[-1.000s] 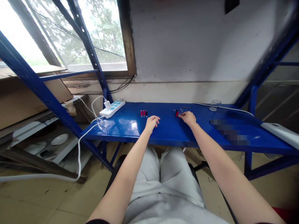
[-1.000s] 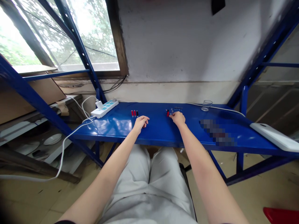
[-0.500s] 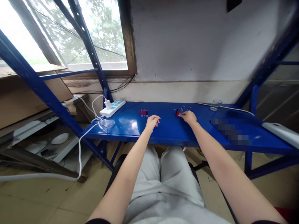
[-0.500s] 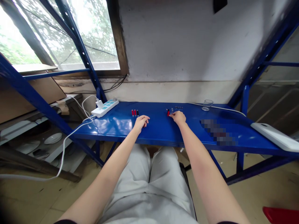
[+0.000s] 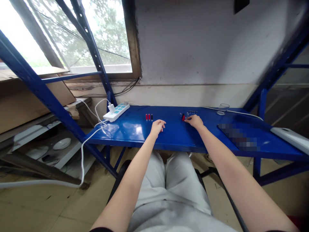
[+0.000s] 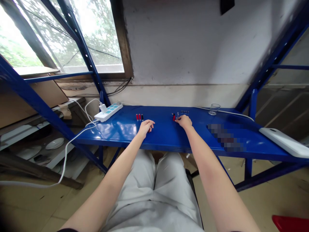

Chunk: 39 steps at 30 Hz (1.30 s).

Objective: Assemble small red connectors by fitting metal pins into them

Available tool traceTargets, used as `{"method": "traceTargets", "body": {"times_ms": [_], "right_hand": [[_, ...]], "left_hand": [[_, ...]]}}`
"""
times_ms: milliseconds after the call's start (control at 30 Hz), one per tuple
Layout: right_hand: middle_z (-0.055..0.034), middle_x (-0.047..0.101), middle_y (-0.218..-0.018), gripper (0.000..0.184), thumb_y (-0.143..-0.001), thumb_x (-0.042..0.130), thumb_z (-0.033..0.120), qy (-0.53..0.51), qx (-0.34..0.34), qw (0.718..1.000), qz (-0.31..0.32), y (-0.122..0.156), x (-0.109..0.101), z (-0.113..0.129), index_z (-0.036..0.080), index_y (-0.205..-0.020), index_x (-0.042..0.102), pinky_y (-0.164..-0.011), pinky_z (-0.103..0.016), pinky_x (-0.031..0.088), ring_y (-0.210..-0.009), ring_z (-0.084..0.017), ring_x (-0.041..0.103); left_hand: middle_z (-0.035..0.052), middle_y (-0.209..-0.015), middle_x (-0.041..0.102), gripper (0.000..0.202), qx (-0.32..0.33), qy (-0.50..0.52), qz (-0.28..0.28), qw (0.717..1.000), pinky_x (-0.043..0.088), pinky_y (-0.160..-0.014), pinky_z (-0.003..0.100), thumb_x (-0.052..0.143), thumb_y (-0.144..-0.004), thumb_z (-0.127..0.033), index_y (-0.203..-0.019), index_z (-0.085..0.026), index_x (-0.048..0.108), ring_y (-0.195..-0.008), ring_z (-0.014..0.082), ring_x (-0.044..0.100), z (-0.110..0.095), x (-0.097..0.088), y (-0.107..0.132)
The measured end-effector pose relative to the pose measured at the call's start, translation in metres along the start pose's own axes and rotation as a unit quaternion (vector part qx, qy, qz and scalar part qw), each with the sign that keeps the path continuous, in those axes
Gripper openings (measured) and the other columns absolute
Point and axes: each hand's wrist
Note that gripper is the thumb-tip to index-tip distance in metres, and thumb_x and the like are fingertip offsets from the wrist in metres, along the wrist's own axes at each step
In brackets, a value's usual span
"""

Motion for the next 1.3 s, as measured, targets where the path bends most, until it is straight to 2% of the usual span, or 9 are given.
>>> {"method": "traceTargets", "body": {"times_ms": [133, 267, 400, 500, 633, 800, 867, 967, 1300], "right_hand": [[-0.0098, 0.068, -0.094, 0.041, -0.068, 0.065, 0.043, 0.033, -0.036, 0.998, 0.028, -0.003, -0.005, -0.003, 0.018, -0.099, 0.068, -0.066, -0.027, 0.047, -0.085, -0.023, 0.064], [-0.0091, 0.068, -0.089, 0.039, -0.07, 0.063, 0.039, 0.063, -0.047, 0.996, 0.051, 0.006, -0.02, -0.003, 0.017, -0.102, 0.067, -0.067, -0.027, 0.047, -0.083, -0.022, 0.063], [-0.0073, 0.069, -0.081, 0.026, -0.076, 0.056, 0.037, 0.045, -0.061, 0.997, 0.031, 0.027, -0.037, 0.004, 0.02, -0.09, 0.069, -0.067, -0.027, 0.045, -0.079, -0.021, 0.063], [-0.0061, 0.069, -0.079, 0.023, -0.079, 0.052, 0.035, -0.009, -0.096, 0.995, -0.007, 0.042, -0.041, 0.019, 0.02, -0.083, 0.069, -0.065, -0.025, 0.044, -0.076, -0.019, 0.063], [-0.0043, 0.068, -0.075, 0.024, -0.08, 0.048, 0.032, -0.102, -0.174, 0.978, -0.055, 0.056, -0.029, 0.049, 0.021, -0.084, 0.069, -0.068, -0.025, 0.044, -0.074, -0.018, 0.062], [-0.0051, 0.066, -0.076, 0.033, -0.085, 0.039, 0.039, -0.256, -0.203, 0.935, -0.137, 0.069, 0.004, 0.084, 0.018, -0.094, 0.064, -0.068, -0.026, 0.045, -0.07, -0.017, 0.061], [-0.0056, 0.065, -0.076, 0.038, -0.087, 0.035, 0.042, -0.306, -0.2, 0.92, -0.143, 0.074, 0.015, 0.091, 0.018, -0.099, 0.062, -0.066, -0.026, 0.045, -0.068, -0.016, 0.06], [-0.0052, 0.063, -0.073, 0.04, -0.086, 0.035, 0.046, -0.332, -0.201, 0.913, -0.123, 0.081, 0.024, 0.092, 0.018, -0.1, 0.06, -0.063, -0.026, 0.045, -0.065, -0.016, 0.059], [-0.0025, 0.06, -0.065, 0.035, -0.085, 0.037, 0.047, -0.33, -0.207, 0.915, -0.102, 0.087, 0.029, 0.087, 0.02, -0.091, 0.059, -0.06, -0.025, 0.043, -0.059, -0.015, 0.056]], "left_hand": [[-0.0033, -0.056, 0.052, 0.014, 0.02, -0.039, -0.038, 0.998, 0.03, -0.041, 0.018, 0.047, -0.075, -0.022, -0.075, -0.015, 0.059, -0.038, 0.0044, 0.041, 0.002, 0.002, 0.001], [-0.0016, -0.059, 0.055, 0.014, 0.059, -0.14, -0.094, 0.984, 0.036, -0.051, 0.019, 0.047, -0.077, -0.024, -0.075, -0.017, 0.059, -0.049, 0.0082, 0.048, 0.003, -0.001, 0.0], [0.0013, -0.065, 0.059, 0.014, 0.072, -0.279, -0.148, 0.946, 0.04, -0.063, 0.023, 0.048, -0.079, -0.022, -0.088, -0.02, 0.058, -0.064, 0.0144, 0.057, -0.002, -0.016, -0.001], [0.0064, -0.077, 0.063, 0.026, 0.083, -0.384, -0.15, 0.907, 0.042, -0.069, 0.027, 0.045, -0.082, -0.023, -0.107, -0.02, 0.053, -0.075, 0.0201, 0.061, -0.007, -0.031, 0.004], [0.0144, -0.096, 0.064, 0.036, 0.101, -0.495, -0.128, 0.853, 0.043, -0.075, 0.031, 0.036, -0.087, -0.024, -0.121, -0.017, 0.045, -0.084, 0.0253, 0.063, -0.013, -0.043, 0.009], [0.0174, -0.104, 0.062, 0.047, 0.091, -0.558, -0.089, 0.82, 0.044, -0.079, 0.034, 0.03, -0.089, -0.025, -0.136, -0.017, 0.03, -0.09, 0.0272, 0.063, -0.014, -0.041, 0.005], [0.0185, -0.102, 0.062, 0.049, 0.082, -0.569, -0.085, 0.814, 0.044, -0.08, 0.035, 0.028, -0.089, -0.023, -0.138, -0.016, 0.027, -0.091, 0.0275, 0.063, -0.013, -0.039, 0.002], [0.0194, -0.101, 0.062, 0.052, 0.071, -0.579, -0.083, 0.808, 0.043, -0.082, 0.035, 0.027, -0.089, -0.021, -0.14, -0.015, 0.024, -0.093, 0.027, 0.062, -0.012, -0.037, -0.004], [0.0212, -0.096, 0.063, 0.063, 0.042, -0.577, -0.084, 0.811, 0.045, -0.081, 0.035, 0.033, -0.086, -0.016, -0.143, -0.008, 0.01, -0.094, 0.028, 0.062, -0.009, -0.028, -0.018]]}}
Point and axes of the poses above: each hand's wrist, its own y-axis away from the middle knuckle, its own x-axis out of the palm, z = x × y
